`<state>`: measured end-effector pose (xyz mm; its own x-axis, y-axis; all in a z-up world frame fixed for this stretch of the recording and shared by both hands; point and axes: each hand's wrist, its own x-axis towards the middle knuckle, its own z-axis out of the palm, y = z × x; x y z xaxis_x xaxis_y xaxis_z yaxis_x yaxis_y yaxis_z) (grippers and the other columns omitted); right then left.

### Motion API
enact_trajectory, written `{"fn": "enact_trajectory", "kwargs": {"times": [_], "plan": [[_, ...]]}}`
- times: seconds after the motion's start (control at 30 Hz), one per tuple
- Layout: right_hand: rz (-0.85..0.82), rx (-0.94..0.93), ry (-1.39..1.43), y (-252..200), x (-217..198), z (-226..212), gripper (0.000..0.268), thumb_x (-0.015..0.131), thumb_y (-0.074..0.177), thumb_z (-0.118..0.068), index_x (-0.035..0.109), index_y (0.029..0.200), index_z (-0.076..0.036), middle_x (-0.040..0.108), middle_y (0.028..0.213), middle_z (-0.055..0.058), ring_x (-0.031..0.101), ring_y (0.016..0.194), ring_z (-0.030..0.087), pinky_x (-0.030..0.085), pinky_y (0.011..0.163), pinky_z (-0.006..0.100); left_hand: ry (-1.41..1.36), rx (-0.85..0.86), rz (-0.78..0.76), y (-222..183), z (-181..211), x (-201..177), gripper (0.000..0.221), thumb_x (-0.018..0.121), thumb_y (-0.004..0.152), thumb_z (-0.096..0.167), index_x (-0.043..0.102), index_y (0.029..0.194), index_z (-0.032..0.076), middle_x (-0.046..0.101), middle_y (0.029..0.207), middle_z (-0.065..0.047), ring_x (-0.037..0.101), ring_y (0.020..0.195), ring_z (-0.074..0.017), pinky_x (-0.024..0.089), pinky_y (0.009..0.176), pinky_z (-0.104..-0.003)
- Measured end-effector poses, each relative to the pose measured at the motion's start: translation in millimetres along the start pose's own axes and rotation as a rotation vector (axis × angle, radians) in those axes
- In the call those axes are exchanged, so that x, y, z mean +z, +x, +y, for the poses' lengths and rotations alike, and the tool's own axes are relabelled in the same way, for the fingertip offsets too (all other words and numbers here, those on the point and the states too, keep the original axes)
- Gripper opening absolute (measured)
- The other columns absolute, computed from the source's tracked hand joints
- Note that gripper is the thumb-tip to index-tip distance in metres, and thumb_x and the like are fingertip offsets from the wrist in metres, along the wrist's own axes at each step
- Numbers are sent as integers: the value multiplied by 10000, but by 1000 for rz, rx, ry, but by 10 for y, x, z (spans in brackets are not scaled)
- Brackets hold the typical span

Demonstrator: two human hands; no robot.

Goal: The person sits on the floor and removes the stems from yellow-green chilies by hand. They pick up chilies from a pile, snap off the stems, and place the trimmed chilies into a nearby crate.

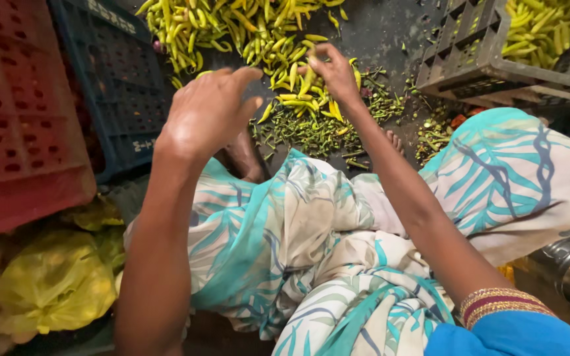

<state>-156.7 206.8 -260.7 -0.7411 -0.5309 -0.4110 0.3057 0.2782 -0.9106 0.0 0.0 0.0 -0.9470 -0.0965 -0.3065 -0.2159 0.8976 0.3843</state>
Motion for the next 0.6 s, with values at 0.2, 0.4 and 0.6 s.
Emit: {"fn": "enact_trajectory", "kwargs": {"times": [0.2,0.4,0.6], "plan": [[-271,-366,464,-468,462,-865,190,680,1106,-192,678,1205,-30,707,1175,20,624,1032,83,512,937,243,-355,-90,204,242,66,203,342,683,951,331,726,1238,150,771,947,-124,718,892,-345,540,789,-474],[-152,-438,444,-777,419,-1101,156,671,1083,-183,687,1132,-36,728,1131,-4,641,983,69,545,882,249,-393,-54,170,280,150,289,233,746,919,301,755,950,70,721,762,-133,735,679,-289,542,645,-470],[-360,-264,645,-570,-48,-1026,227,692,1096,-242,700,998,-37,700,921,13,628,814,101,513,766,255,-73,413,470,241,427,347,268,794,832,147,760,1096,119,725,834,-131,703,832,-374,543,695,-492]]}}
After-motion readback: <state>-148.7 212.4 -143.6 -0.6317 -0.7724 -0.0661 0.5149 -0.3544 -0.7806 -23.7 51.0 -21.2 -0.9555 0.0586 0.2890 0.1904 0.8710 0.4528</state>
